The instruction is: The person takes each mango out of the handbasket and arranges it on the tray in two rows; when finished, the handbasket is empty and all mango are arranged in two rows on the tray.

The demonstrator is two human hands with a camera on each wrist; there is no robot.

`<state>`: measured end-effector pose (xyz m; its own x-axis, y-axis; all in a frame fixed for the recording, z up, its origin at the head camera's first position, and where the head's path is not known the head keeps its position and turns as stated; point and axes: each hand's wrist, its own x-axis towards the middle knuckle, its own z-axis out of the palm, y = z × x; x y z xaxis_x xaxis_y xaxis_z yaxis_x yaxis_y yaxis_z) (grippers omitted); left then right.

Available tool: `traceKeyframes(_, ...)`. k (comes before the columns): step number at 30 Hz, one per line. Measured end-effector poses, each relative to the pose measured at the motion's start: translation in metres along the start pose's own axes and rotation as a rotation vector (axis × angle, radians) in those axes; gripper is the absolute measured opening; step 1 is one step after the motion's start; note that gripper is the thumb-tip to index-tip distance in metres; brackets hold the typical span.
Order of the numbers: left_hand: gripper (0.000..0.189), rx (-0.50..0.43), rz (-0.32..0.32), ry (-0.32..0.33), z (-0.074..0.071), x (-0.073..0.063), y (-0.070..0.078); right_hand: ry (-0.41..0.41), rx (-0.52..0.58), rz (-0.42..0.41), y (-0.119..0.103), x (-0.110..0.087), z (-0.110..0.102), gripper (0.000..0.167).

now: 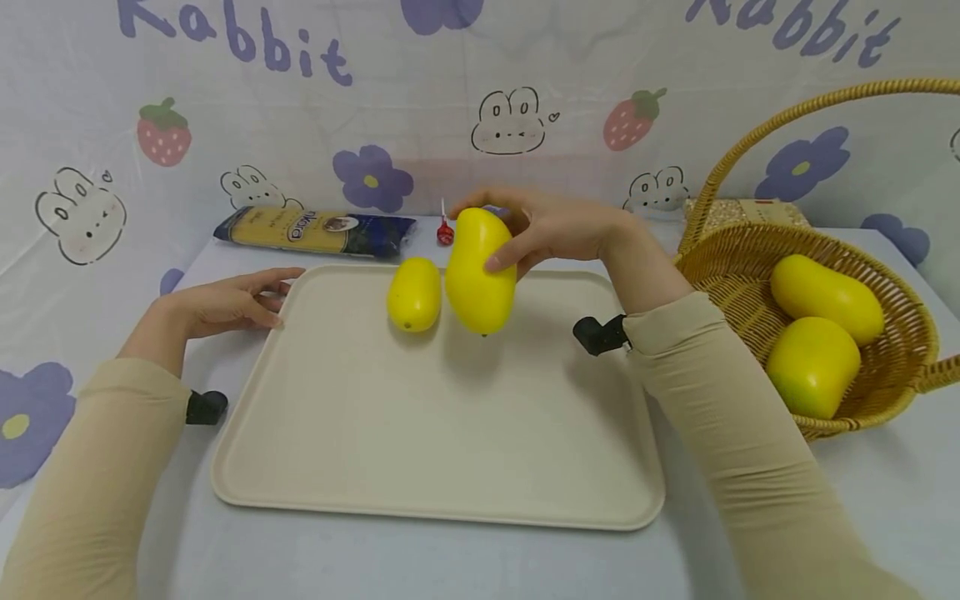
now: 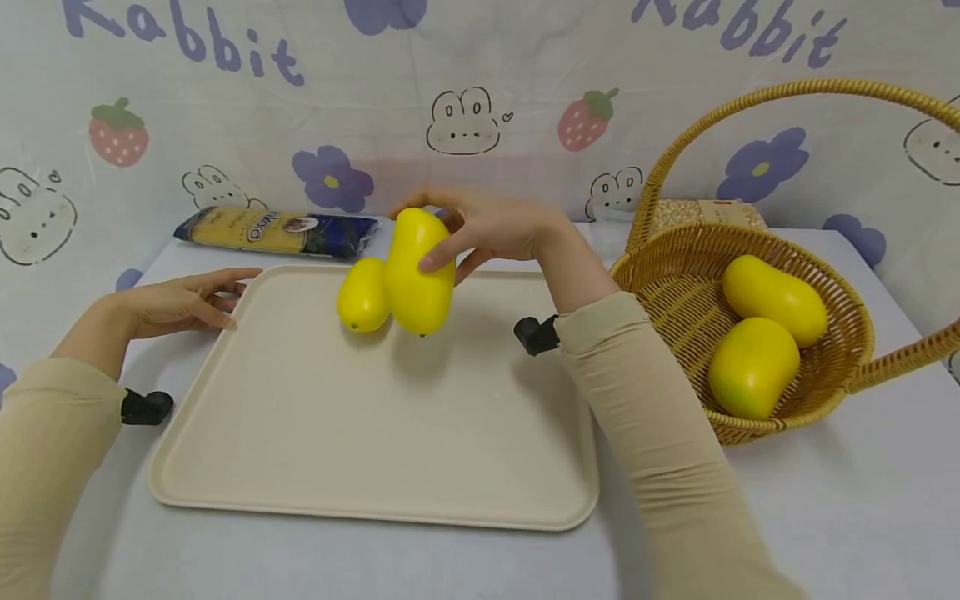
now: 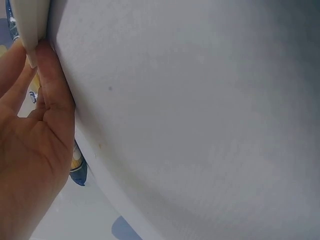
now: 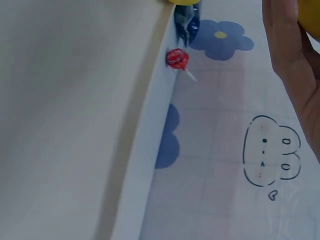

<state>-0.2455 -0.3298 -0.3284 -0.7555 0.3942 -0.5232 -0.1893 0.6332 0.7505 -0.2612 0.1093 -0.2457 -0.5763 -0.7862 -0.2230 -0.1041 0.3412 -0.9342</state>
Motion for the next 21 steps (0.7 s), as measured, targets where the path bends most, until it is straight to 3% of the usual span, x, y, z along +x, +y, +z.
traceKeyframes(21,0.094,-0.001,0.004,-0.002,0.000,-0.001,0.000,0.152,0.080,0.230,0.030,0.025,0.006,0.066)
